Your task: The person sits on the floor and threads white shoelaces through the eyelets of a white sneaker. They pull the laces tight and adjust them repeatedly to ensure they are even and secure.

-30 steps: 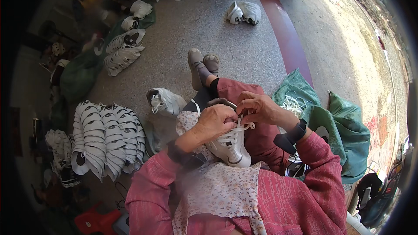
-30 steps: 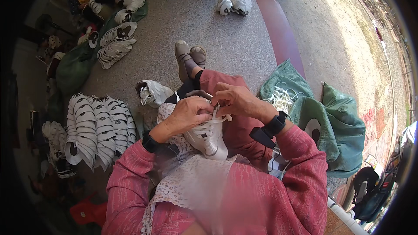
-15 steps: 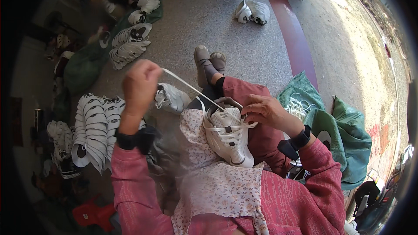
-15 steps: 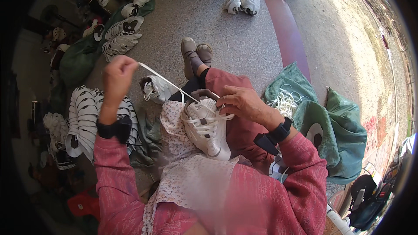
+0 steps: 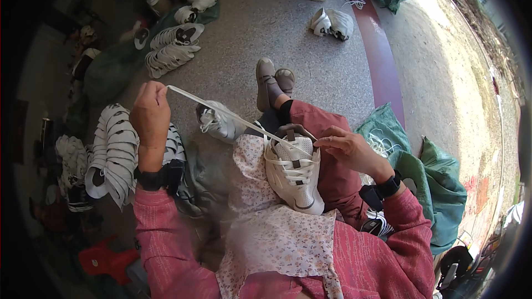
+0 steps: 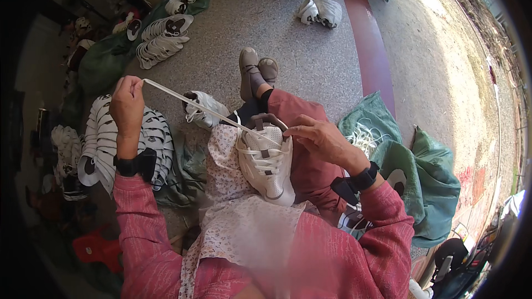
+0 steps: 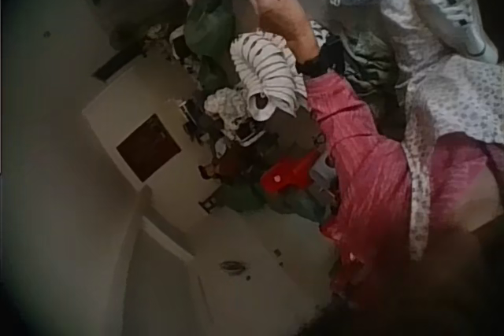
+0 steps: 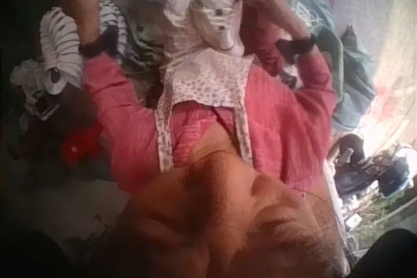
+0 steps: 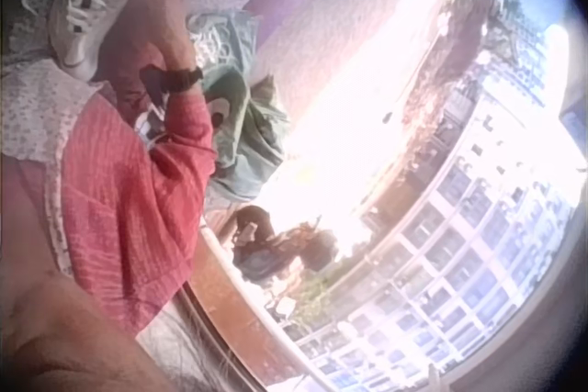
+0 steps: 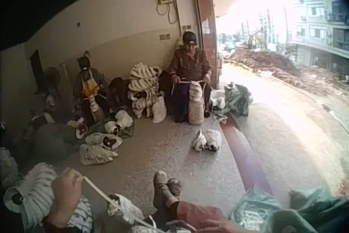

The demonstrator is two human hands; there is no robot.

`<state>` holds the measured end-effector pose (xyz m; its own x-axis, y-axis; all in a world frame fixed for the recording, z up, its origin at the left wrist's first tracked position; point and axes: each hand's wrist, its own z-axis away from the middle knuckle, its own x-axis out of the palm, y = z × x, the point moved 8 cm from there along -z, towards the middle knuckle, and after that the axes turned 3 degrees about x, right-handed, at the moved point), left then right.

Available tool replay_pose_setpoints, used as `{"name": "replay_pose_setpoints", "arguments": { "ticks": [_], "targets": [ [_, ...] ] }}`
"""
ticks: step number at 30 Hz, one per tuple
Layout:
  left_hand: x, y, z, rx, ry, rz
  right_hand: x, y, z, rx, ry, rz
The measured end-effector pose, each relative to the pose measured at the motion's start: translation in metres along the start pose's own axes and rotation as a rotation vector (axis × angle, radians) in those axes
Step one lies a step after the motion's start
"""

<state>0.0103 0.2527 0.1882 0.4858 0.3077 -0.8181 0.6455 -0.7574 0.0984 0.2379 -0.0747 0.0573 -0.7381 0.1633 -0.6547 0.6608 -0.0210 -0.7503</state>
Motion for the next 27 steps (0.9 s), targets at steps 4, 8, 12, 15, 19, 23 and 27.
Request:
{"name": "replay_pose_setpoints", "arguments": {
  "ticks": [4,8,12,15,19,23,27],
  "targets": [
    [0.002,-0.022,0.002,-0.109,-0.036,0.179,0.004,-0.014,0.003,-0.1,0.081,0.104],
    [0.036,-0.002,0.041,-0.19,-0.378,0.673,0.013,-0.025,0.007,-0.203,0.05,0.146],
    [0.074,0.05,0.119,-0.145,-0.791,0.813,0.02,-0.029,0.006,-0.259,0.004,0.204],
    [0.077,0.083,0.155,-0.062,-0.823,0.914,0.02,-0.03,0.002,-0.25,0.016,0.203],
    [0.082,0.1,0.175,-0.087,-0.883,0.931,0.023,-0.027,-0.004,-0.164,-0.056,0.181],
    [0.088,0.103,0.187,-0.171,-0.982,0.999,0.026,-0.029,-0.008,-0.199,-0.105,0.213],
    [0.094,0.106,0.194,-0.24,-1.044,1.079,0.026,-0.037,-0.005,-0.286,0.004,0.305]
  ]
}}
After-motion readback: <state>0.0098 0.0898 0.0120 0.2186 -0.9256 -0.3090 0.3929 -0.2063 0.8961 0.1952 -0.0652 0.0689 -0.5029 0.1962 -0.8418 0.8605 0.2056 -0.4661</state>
